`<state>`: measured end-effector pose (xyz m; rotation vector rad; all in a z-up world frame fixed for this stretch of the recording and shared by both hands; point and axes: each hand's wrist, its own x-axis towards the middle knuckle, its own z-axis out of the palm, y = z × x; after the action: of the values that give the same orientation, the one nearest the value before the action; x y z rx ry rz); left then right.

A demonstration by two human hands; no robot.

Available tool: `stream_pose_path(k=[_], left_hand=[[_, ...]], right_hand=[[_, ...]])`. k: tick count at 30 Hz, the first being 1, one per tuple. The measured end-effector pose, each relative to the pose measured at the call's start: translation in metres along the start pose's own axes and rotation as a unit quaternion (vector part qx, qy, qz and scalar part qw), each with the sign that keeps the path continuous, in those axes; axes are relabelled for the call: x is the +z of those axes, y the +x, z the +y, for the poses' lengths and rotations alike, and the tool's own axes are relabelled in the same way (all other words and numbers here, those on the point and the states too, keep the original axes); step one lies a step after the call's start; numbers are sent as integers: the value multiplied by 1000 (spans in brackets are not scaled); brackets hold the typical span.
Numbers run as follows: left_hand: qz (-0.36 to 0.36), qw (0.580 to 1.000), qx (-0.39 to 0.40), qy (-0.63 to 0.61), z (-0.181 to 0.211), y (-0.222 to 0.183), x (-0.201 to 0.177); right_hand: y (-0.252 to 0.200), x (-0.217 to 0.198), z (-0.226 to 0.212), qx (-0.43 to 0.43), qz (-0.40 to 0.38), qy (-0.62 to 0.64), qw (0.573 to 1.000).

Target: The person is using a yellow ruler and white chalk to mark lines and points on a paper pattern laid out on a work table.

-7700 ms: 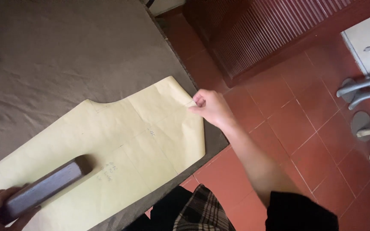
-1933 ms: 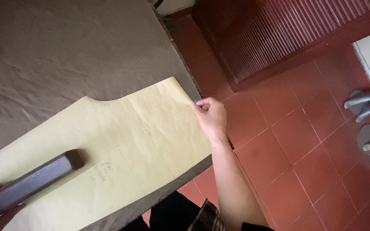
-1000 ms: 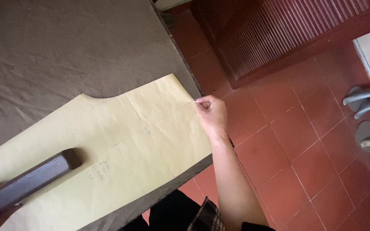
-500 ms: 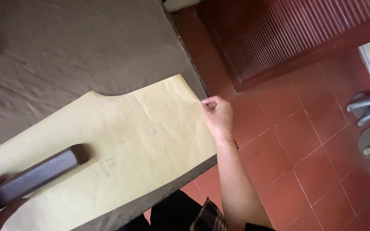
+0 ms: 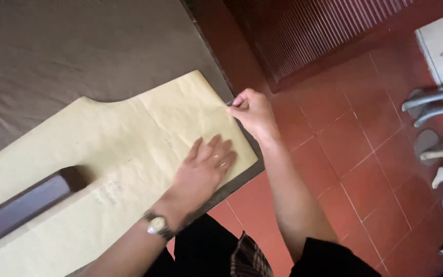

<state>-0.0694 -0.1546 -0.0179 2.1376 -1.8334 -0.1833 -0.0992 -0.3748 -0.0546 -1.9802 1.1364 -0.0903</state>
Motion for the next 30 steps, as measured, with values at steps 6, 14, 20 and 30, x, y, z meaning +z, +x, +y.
stream_pose_path(k=[6,14,20,30], left_hand=[[-270,962,-23,26,20,35,-20],[-355,933,1,59,26,51,-30],[-357,933,-20,49,30,58,-34],[-403,914,-34,36,31,63,-40]], right_hand=[[-11,-17,-12,-40,-54,78,995],[-24,-63,-3,-8,-55,152,987],[-37,-54,-7,-21,-62,140,988],[-8,4,10,-42,-39,26,998]])
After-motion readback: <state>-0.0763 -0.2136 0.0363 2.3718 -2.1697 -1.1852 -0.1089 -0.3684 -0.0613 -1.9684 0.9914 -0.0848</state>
